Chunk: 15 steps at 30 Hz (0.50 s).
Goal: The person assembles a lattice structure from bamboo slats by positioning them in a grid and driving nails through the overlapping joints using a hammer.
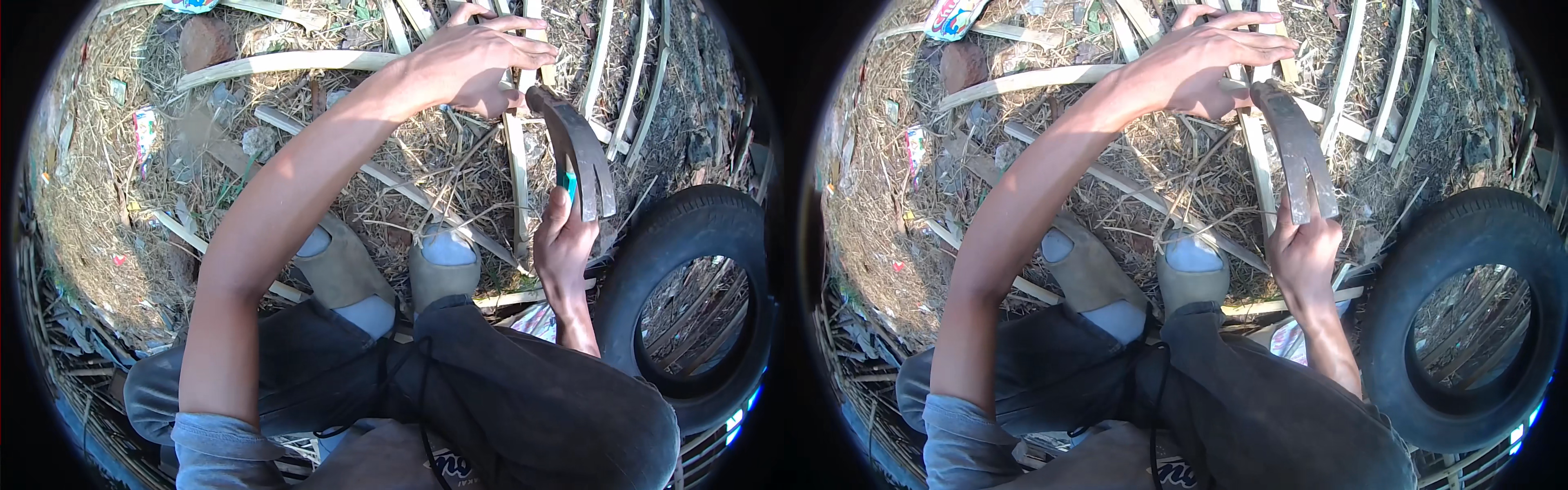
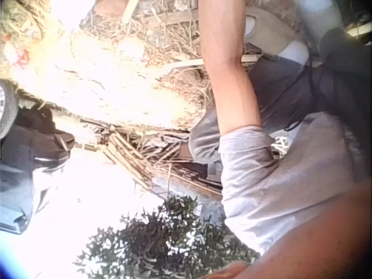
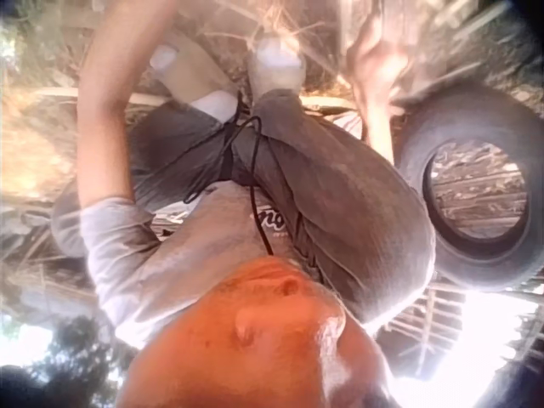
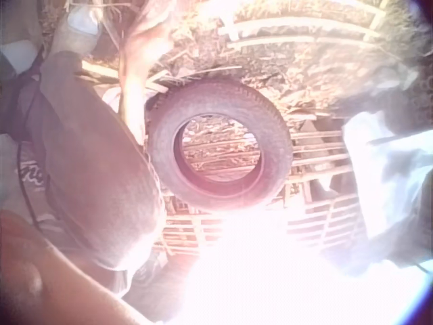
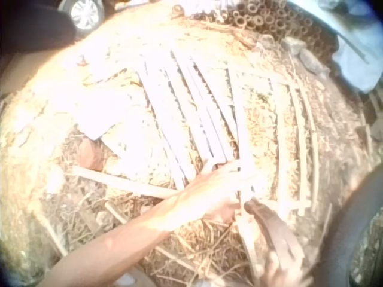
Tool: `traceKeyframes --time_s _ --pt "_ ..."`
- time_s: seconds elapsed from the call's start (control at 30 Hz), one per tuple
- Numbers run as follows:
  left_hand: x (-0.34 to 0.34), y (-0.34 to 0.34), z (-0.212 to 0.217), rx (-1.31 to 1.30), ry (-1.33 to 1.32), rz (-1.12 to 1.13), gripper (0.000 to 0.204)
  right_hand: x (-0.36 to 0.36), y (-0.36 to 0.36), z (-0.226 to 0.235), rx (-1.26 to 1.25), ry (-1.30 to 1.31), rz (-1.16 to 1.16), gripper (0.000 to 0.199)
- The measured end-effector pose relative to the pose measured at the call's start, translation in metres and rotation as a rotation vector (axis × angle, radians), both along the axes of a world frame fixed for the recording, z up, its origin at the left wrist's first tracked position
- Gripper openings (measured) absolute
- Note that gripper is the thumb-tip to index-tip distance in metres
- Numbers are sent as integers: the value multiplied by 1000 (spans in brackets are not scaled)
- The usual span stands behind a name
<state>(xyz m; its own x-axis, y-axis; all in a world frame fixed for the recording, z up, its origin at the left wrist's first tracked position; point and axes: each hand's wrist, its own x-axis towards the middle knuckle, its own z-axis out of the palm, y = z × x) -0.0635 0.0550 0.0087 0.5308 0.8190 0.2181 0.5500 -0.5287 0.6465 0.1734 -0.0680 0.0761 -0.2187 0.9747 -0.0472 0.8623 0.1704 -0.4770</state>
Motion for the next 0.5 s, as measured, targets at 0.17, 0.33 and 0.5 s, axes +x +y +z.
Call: traceKeyframes --time_s 0.17,0.33,0.5 --pt "-1 1 10 -223 -262 -128 62 4 3 9 -102 -36 -41 53" --pt "4 0 2 -132 -114 54 54 -6 -7 9 -19 300 -209 60" --pt "-4 -6 5 -173 -35 -16 63 -8 -5 3 -39 145 -131 57"
